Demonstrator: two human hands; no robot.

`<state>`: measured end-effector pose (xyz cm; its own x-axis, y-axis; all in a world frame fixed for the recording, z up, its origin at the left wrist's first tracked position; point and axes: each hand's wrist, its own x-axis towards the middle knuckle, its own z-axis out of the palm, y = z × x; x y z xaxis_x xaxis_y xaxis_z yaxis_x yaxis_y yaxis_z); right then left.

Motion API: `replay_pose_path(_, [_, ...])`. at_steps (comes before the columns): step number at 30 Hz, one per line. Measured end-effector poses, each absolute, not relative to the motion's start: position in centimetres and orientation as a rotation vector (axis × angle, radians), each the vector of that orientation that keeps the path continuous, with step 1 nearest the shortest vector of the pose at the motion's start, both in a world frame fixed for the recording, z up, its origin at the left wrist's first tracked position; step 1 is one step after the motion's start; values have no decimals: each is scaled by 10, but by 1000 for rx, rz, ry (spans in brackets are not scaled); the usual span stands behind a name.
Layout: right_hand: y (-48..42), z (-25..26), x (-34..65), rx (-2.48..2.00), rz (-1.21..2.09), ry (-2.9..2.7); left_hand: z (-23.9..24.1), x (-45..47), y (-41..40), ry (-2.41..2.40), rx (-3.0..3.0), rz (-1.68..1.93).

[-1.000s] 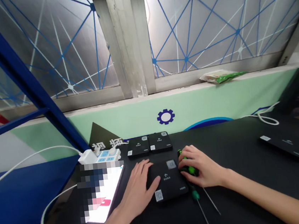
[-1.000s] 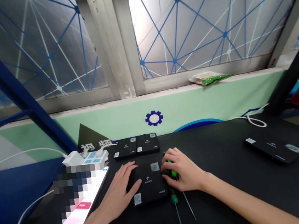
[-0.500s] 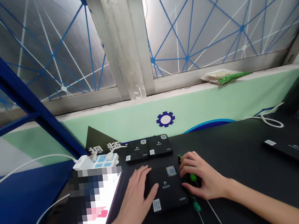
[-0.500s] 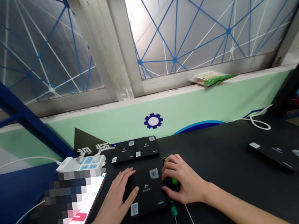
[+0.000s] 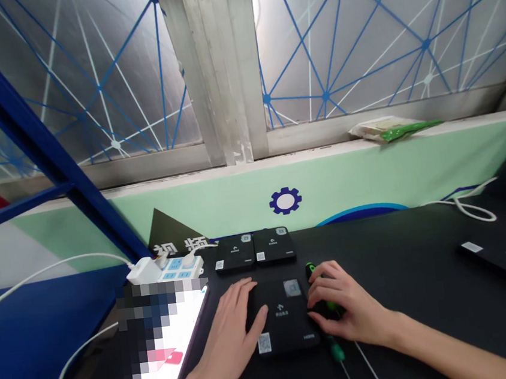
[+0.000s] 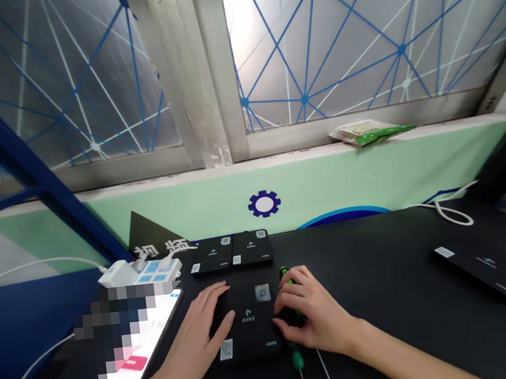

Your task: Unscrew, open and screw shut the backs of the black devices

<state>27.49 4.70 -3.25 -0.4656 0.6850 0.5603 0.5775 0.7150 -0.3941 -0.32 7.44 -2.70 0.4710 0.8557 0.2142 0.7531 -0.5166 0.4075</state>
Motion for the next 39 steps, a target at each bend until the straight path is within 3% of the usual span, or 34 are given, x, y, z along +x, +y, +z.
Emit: replay_pose_path(39, [47,-39,272,-1191,221,-2095,-23,-4,73,1402,2426,515])
